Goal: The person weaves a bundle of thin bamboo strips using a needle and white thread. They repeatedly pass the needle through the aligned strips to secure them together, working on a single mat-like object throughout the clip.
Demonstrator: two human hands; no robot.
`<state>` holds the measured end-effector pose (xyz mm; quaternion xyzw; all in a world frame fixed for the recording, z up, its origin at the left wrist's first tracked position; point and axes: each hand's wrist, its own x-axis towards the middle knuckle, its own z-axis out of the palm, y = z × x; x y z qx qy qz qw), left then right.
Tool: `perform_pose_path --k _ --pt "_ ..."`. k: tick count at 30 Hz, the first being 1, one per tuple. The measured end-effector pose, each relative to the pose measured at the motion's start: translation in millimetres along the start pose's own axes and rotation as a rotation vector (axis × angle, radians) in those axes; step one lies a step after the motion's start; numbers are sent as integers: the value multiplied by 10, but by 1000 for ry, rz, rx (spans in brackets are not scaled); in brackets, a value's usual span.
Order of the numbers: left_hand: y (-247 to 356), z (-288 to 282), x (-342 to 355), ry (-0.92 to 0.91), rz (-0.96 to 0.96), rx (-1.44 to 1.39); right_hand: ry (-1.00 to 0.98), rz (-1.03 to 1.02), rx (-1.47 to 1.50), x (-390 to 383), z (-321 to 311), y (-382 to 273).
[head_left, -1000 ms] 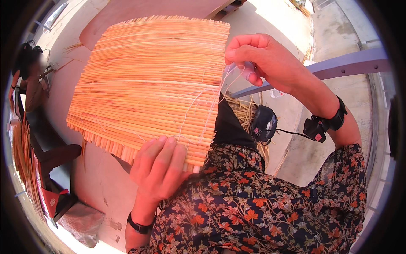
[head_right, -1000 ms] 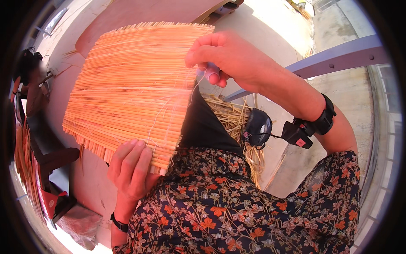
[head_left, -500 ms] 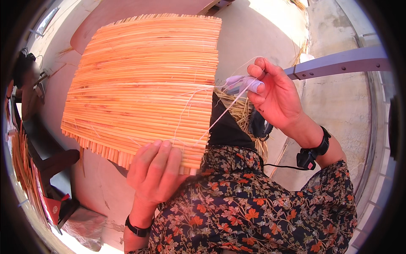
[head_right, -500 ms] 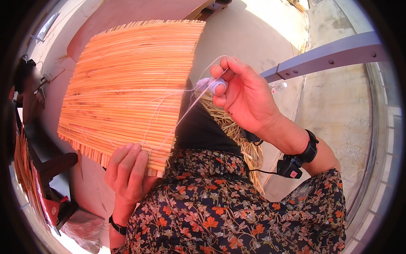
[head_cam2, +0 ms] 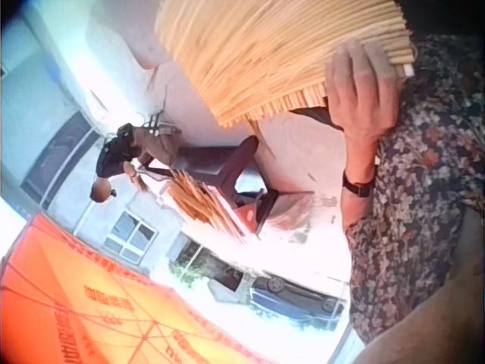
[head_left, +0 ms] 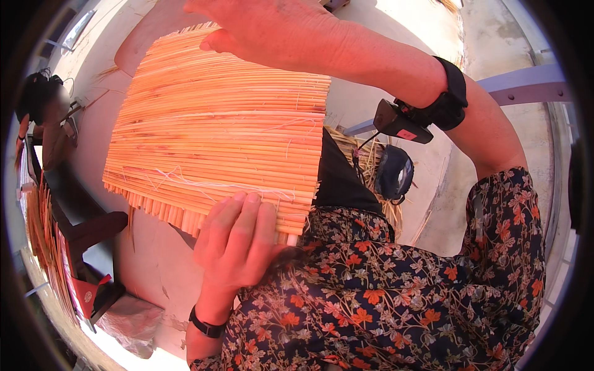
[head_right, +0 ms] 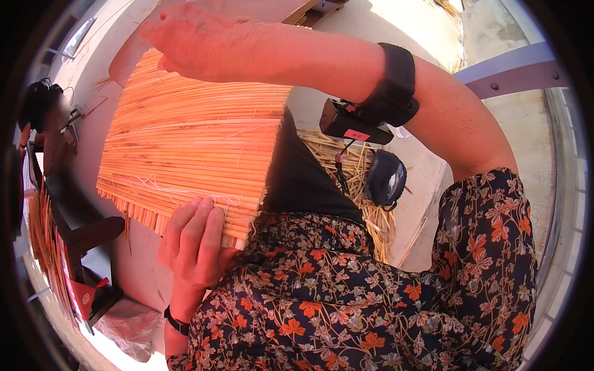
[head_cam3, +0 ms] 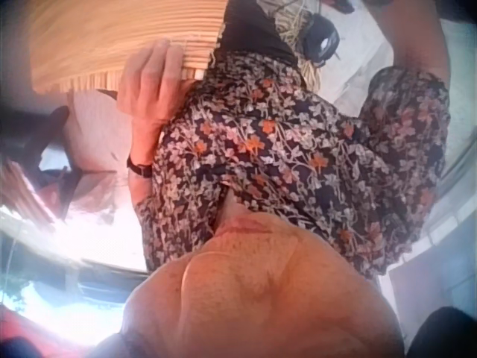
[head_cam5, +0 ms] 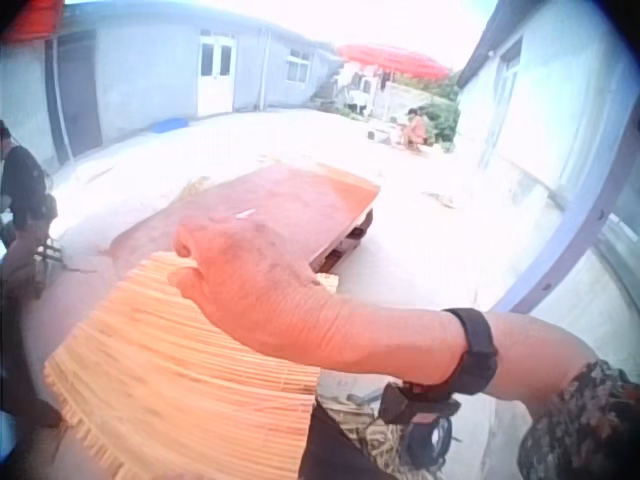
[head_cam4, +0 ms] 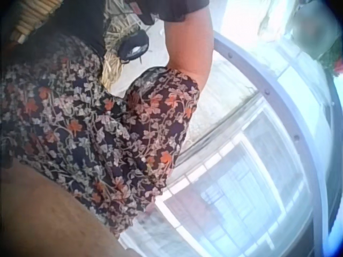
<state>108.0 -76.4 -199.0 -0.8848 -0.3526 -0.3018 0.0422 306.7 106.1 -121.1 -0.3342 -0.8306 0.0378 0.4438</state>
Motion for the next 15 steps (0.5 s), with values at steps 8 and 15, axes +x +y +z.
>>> perform_pose_path --k 8,15 --pt "-25 8 54 80 -30 19 127 848 689 -1039 -639 -479" --pt "-44 -52 263 126 -36 -16 -59 1125 1157 -1714 -271 -932"
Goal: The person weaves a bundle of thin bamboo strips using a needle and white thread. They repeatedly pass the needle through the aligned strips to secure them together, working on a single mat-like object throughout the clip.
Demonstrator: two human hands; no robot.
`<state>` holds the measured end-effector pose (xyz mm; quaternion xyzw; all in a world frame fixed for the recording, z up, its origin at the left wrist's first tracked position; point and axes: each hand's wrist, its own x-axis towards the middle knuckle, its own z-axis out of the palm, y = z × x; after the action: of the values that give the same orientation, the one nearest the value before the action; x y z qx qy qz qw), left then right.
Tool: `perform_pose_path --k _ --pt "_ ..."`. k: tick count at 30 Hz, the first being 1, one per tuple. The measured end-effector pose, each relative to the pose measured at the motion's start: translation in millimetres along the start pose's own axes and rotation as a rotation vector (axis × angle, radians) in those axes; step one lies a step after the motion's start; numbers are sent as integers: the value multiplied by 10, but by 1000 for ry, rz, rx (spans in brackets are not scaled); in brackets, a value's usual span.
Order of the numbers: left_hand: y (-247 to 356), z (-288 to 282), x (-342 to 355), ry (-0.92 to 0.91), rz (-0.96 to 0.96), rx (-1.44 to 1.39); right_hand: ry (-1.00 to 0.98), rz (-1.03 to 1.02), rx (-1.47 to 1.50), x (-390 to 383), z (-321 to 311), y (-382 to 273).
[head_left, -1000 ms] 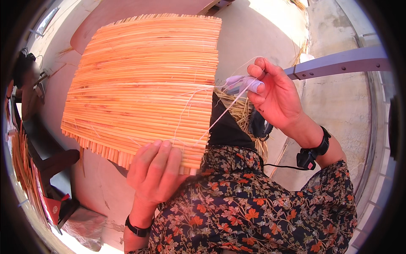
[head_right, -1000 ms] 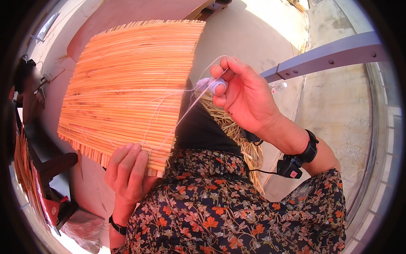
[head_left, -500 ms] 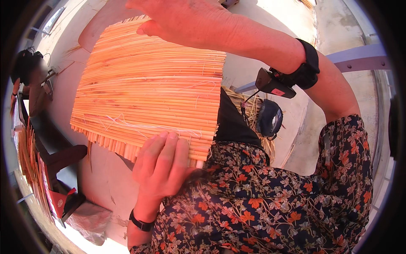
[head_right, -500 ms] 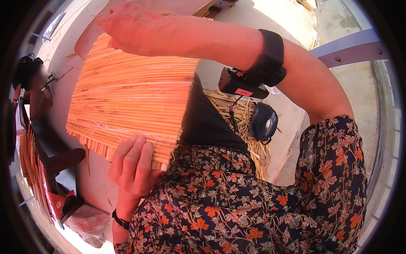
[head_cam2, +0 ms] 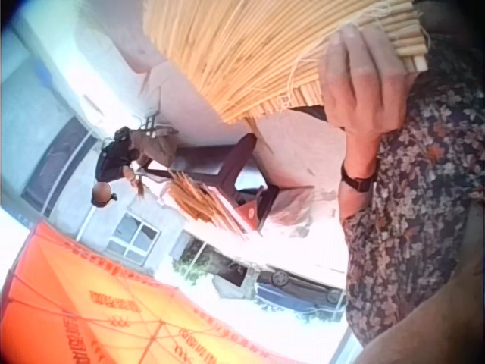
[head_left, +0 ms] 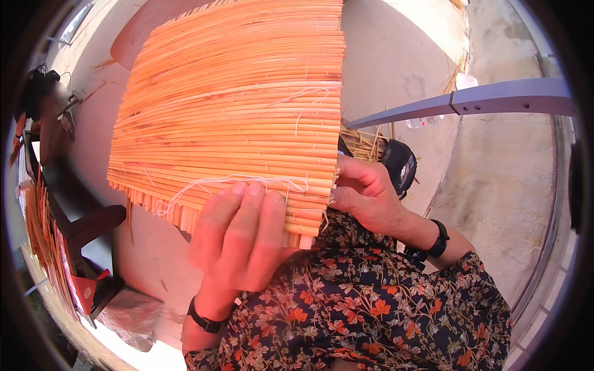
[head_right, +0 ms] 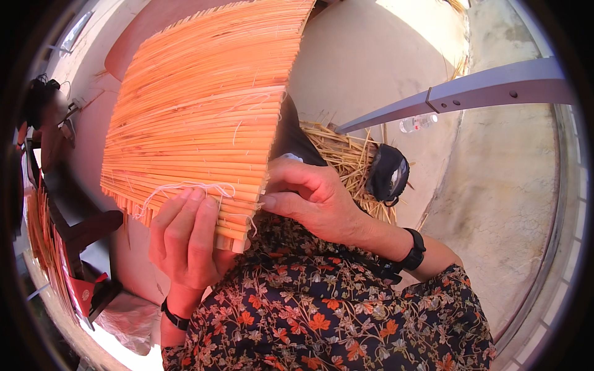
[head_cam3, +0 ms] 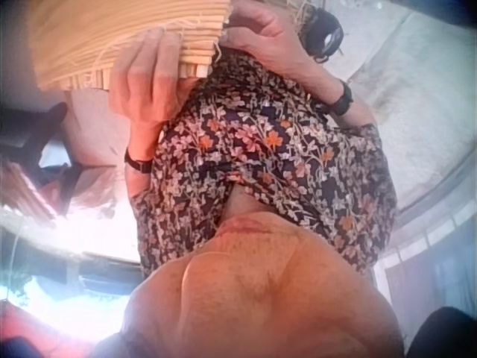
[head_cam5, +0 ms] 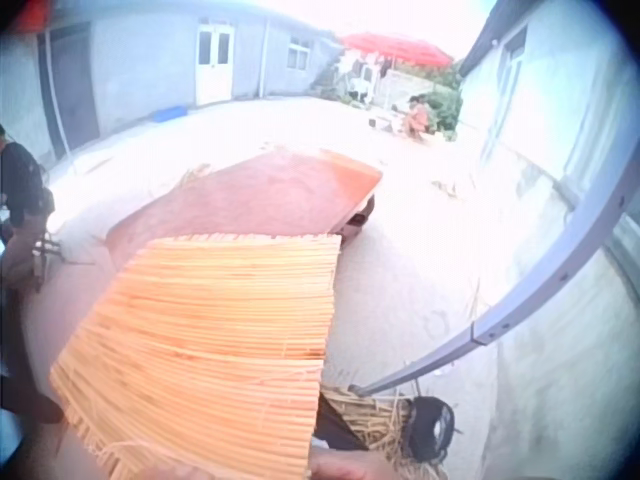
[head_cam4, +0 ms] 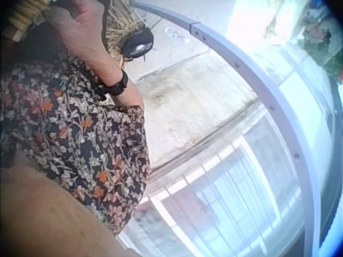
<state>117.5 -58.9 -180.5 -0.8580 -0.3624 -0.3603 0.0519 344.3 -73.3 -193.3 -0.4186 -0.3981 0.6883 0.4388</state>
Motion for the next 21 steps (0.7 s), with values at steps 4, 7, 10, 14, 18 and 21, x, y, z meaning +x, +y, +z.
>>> perform_pose_path --k 4,7,10,14,18,21 --pt "3 -43 33 -11 -14 16 -90 3 182 112 131 -96" --pt "9 -36 30 -22 -19 -8 -158 -76 199 120 134 -9" --pt "18 -24 39 -21 -20 -2 -206 -61 371 138 134 81" --pt "29 -55 58 -11 -23 12 -218 -119 427 126 177 163" --pt "8 -62 128 20 -37 25 -174 -246 134 153 200 146" --pt "-9 -78 121 21 -39 16 -165 -280 -64 151 173 113"
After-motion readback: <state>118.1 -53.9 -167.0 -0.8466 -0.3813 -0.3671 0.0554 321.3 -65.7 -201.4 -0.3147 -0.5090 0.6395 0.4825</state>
